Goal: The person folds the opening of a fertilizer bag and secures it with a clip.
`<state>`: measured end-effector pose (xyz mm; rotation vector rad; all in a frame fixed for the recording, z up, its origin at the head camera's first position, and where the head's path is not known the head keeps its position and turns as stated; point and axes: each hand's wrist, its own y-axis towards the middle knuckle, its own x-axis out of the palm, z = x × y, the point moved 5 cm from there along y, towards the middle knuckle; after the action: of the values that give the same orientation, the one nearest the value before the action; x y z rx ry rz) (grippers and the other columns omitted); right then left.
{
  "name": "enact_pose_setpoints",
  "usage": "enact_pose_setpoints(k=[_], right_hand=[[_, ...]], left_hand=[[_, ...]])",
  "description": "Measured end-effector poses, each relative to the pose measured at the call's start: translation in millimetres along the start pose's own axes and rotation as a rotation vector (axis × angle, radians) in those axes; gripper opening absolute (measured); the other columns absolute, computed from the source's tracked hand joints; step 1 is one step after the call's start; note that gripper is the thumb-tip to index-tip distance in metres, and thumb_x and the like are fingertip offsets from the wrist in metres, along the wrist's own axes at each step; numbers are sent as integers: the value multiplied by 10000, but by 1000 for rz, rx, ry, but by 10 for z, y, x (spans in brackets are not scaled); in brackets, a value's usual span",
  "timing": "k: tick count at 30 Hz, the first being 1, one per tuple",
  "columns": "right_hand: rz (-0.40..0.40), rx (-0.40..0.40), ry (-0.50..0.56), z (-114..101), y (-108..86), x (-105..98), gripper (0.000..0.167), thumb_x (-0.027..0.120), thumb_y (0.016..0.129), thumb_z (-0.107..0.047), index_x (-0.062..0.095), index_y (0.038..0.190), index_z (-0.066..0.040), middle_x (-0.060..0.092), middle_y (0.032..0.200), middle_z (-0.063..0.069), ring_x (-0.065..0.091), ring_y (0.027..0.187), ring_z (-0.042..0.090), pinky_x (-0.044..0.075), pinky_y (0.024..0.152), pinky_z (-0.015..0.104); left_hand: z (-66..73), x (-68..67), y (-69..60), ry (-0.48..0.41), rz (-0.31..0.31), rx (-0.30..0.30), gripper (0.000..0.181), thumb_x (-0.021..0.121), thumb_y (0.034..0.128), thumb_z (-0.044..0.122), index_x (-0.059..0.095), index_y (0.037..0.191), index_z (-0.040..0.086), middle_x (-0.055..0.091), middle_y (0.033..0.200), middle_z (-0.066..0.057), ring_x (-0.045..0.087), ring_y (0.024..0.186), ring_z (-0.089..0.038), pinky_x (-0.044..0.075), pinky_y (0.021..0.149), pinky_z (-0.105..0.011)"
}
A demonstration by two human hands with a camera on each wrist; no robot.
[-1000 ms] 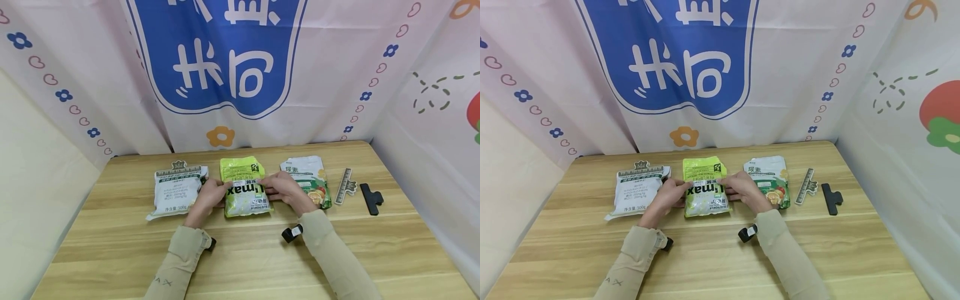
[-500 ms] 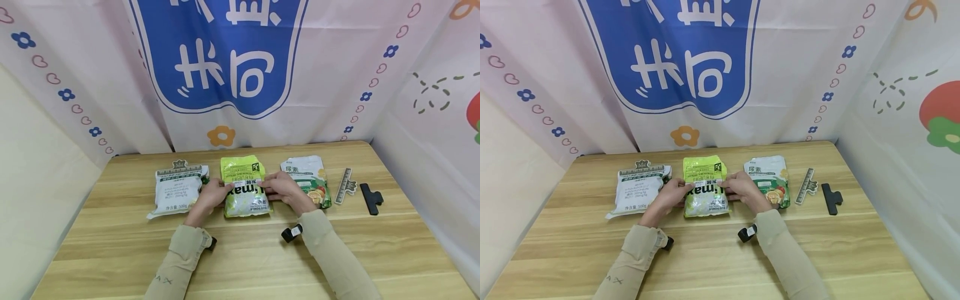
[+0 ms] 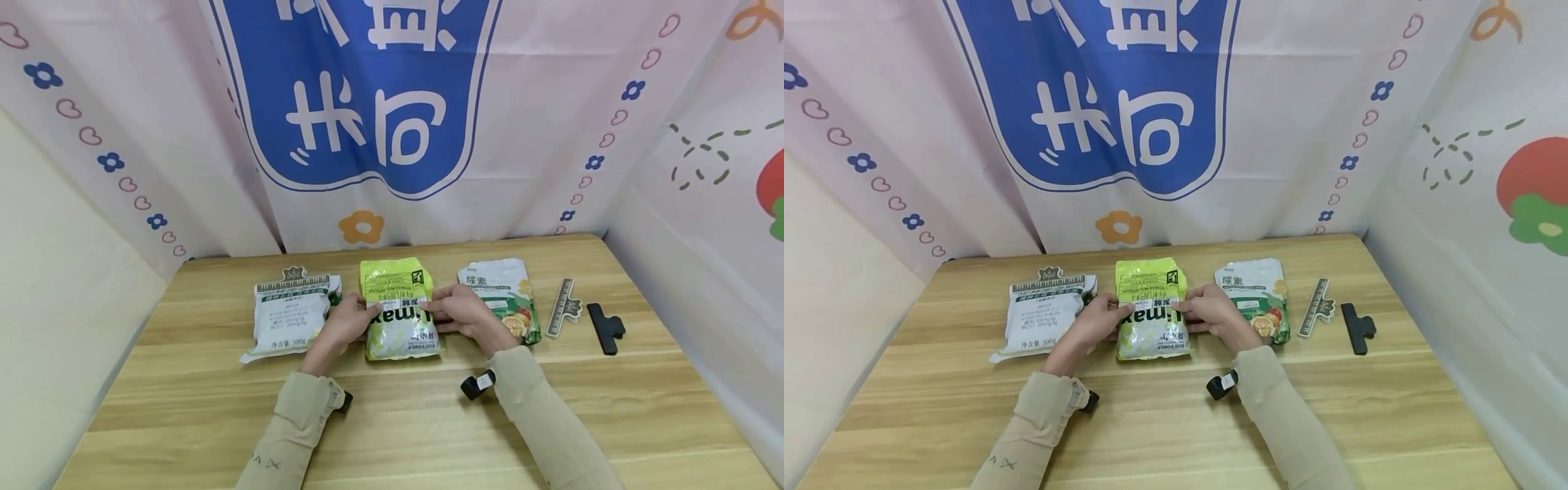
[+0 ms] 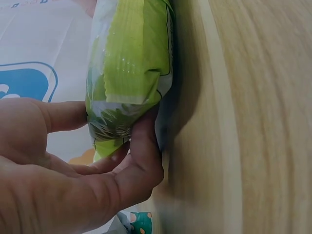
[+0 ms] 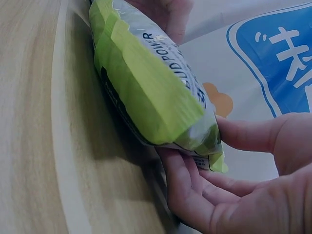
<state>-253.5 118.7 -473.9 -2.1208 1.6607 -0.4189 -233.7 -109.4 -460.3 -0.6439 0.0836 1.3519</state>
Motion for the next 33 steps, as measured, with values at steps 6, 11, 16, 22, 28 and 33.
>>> enact_pose_setpoints(k=[6, 11, 16, 22, 28, 33], right_hand=[[-13, -14, 8, 27, -14, 6, 602, 729, 984, -100, 457, 1486, 90, 615, 1323, 235, 705, 1025, 275, 608, 992, 517], [-19, -42, 13, -8, -52, 2, 718, 726, 979, -92, 347, 1557, 103, 516, 1453, 307, 666, 1184, 382, 570, 1053, 547], [-31, -70, 9, -70, -142, 7, 701, 722, 979, -86, 361, 1548, 105, 597, 1338, 272, 692, 1032, 305, 630, 940, 466], [-55, -102, -2, -136, -284, 19, 621, 711, 993, -76, 415, 1511, 93, 580, 1298, 222, 640, 939, 222, 630, 800, 367], [-59, -119, -46, -157, -395, 6, 740, 748, 979, -115, 347, 1571, 74, 442, 1569, 289, 670, 1203, 345, 627, 938, 423], [-66, -149, -92, -184, -522, 15, 684, 772, 955, -122, 431, 1525, 39, 509, 1505, 241, 671, 1197, 309, 624, 950, 410]], left_hand=[[0, 7, -17, -10, 8, 20, 428, 621, 1071, 289, 498, 1335, -23, 604, 1231, -206, 617, 847, -218, 572, 715, -339], [42, -12, -28, 8, 25, 54, 316, 627, 1068, 287, 525, 1194, 16, 566, 1016, -107, 537, 757, -179, 499, 656, -319], [90, -37, -68, 28, 30, 74, 297, 634, 1063, 302, 492, 1124, 48, 466, 918, -66, 461, 691, -158, 435, 601, -293], [157, -78, -169, 49, 27, 98, 323, 657, 1047, 288, 504, 1194, 45, 574, 1192, -141, 570, 897, -207, 517, 715, -304], [201, -130, -309, 61, 5, 150, 344, 686, 1029, 296, 534, 1195, 36, 600, 1248, -170, 622, 1101, -278, 559, 823, -348], [219, -184, -416, 72, -6, 181, 377, 728, 998, 308, 549, 1228, 69, 617, 1271, -155, 622, 1187, -301, 565, 935, -406]])
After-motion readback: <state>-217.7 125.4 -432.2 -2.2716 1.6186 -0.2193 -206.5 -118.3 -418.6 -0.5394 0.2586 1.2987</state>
